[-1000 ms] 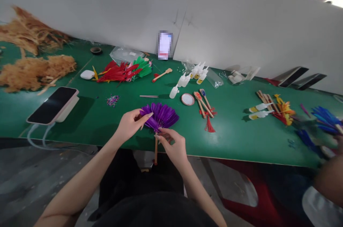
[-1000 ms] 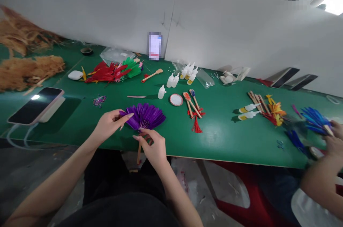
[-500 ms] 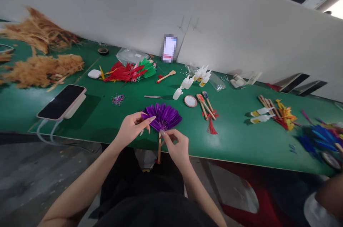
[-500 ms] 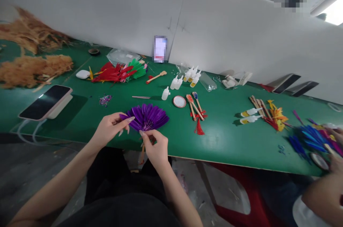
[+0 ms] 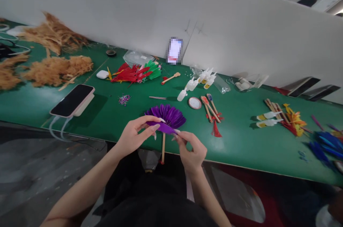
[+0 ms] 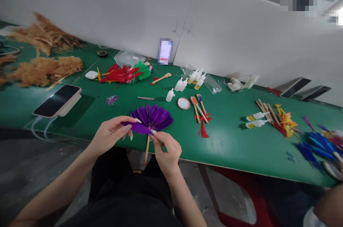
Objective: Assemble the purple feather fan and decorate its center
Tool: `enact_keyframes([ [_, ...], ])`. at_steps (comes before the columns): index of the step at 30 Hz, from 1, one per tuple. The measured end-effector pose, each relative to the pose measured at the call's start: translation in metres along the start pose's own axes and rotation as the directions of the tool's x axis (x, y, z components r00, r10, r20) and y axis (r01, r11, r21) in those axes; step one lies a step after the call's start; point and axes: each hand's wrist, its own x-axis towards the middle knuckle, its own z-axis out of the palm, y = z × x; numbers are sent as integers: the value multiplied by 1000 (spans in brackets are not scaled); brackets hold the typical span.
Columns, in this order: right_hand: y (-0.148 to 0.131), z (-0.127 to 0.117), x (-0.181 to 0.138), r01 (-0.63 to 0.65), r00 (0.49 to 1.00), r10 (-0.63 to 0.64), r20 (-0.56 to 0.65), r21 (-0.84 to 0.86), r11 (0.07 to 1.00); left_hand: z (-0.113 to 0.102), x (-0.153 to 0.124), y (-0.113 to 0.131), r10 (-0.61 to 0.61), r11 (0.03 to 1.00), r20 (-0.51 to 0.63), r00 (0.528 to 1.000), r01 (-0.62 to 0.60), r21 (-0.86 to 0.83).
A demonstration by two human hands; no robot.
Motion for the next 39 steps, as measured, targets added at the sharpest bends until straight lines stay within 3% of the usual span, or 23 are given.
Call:
enact_keyframes([
  [4,-6,-5,-2,22,999,-22,-28,23,999,7,-3,9,42,999,-57,998,-40,36],
  [9,-13,-13,-6,-183,982,171,80,180,966,14,-3,19,93,994,-62,994,-89,63],
  [14,-17,-21,-4,-449,880,346,327,331,830,19,-1,24,59,996,-43,997,-56,75],
  [20,-16,-23,-7,-609,782,401,477,448,654,29,0,33,1,999,-35,999,-3,-35],
  [24,-16,-24,-8,-640,752,417,511,413,648,36,2,40,-33,998,17,999,34,-46],
  [31,-17,-26,-9,-643,749,409,522,421,639,43,9,47,-81,939,100,992,109,-325],
  [39,-22,-23,-13,-642,754,409,514,447,623,43,8,52,-131,858,138,982,182,-480],
])
